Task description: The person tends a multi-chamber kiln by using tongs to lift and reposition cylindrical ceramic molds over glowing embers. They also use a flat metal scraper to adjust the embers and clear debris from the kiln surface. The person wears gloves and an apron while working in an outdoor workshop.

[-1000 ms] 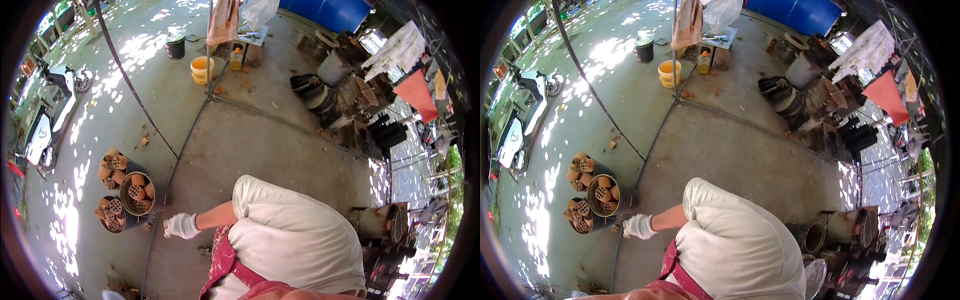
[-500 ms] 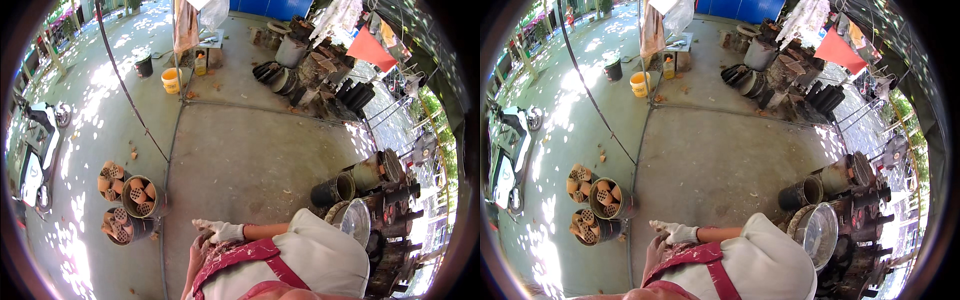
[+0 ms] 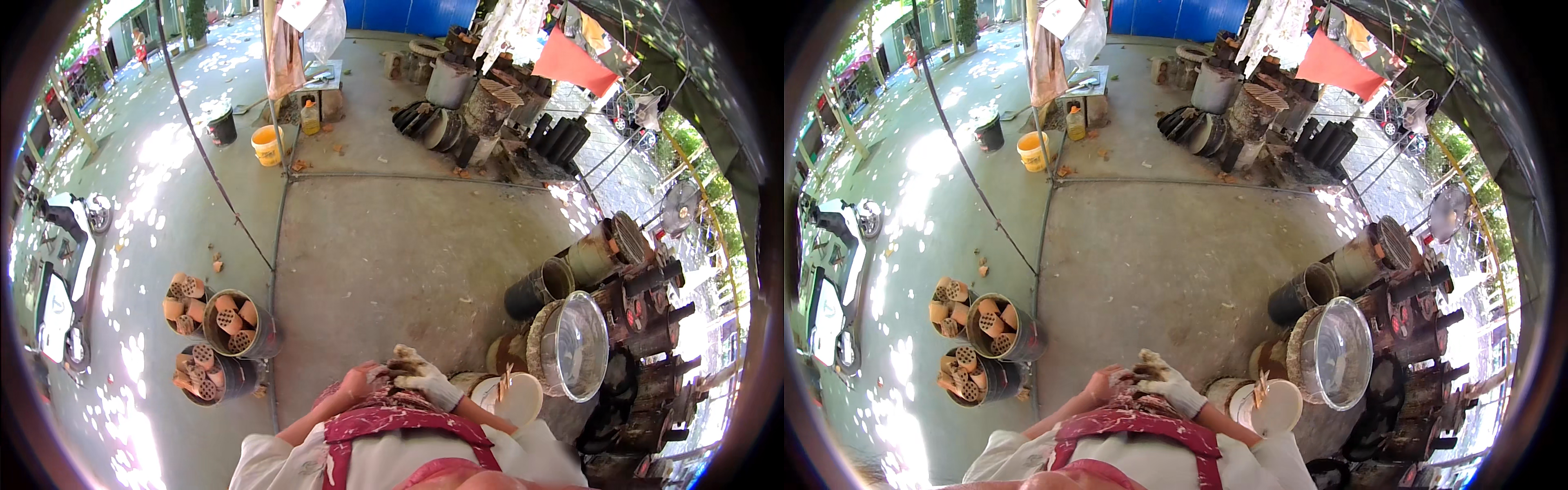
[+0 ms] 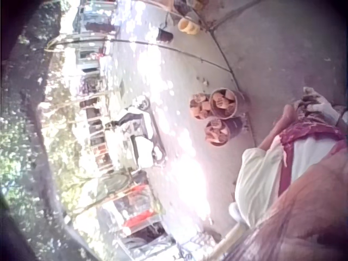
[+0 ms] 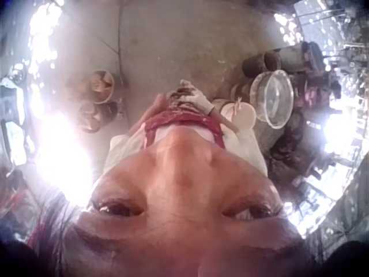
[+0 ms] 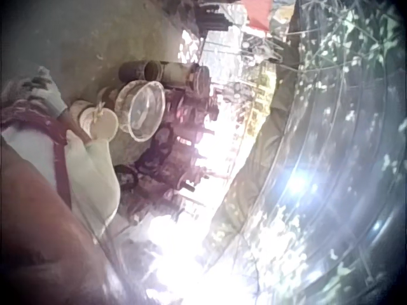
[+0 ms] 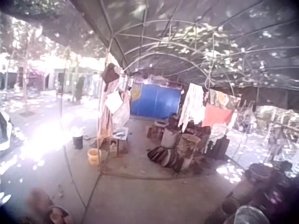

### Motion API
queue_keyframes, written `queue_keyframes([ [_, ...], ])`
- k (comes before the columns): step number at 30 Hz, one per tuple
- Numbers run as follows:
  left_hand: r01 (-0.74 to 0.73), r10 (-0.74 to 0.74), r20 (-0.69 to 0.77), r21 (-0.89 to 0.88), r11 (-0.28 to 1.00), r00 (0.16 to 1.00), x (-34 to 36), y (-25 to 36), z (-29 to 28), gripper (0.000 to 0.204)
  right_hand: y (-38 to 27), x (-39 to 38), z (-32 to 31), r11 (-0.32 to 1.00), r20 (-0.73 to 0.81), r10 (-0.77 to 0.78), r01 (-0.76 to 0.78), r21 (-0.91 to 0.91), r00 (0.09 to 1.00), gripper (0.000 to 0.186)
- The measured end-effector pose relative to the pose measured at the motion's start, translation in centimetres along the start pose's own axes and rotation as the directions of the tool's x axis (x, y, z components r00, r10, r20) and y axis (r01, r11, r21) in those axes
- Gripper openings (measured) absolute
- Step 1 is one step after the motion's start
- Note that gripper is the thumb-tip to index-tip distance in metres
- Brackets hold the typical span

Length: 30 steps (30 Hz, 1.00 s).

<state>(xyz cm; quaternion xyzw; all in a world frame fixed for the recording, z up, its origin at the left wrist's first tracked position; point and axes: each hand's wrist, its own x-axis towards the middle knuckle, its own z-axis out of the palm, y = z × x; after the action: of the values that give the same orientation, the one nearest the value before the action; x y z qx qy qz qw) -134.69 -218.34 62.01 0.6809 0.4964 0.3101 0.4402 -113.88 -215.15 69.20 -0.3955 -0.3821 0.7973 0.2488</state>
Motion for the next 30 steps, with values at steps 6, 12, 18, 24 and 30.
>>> queue_keyframes([
  [6, -0.397, 0.385, 0.195, 0.027, 0.917, 0.902, -2.0, -2.1, 0.4, 0.023, 7.6, -4.0, 7.2, 0.797, -0.463, 0.026, 0.261, 0.545, 0.886, 0.041],
  [12, -0.395, 0.398, 0.244, -0.065, 0.916, 0.884, -6.9, -1.3, 2.0, 0.022, 12.1, -7.5, 10.4, 0.775, -0.455, 0.12, 0.203, 0.598, 0.882, 0.024],
  [18, -0.509, 0.528, 0.058, -0.192, 0.839, 0.847, -10.0, -2.5, 5.3, 0.019, 17.8, -10.5, 10.0, 0.666, -0.482, 0.186, 0.252, 0.703, 0.856, 0.025],
  [24, -0.125, 0.245, 0.142, -0.565, 0.815, 0.959, -11.7, 1.3, 8.8, 0.015, 20.5, -14.7, 10.3, 0.577, -0.495, 0.021, 0.393, 0.716, 0.869, 0.029],
  [30, 0.547, -0.174, 0.58, -0.565, 0.617, 0.796, -15.1, 5.7, 17.2, 0.016, 22.4, -24.0, 11.0, 0.556, -0.691, -0.128, 0.629, 0.544, 0.712, 0.03],
])
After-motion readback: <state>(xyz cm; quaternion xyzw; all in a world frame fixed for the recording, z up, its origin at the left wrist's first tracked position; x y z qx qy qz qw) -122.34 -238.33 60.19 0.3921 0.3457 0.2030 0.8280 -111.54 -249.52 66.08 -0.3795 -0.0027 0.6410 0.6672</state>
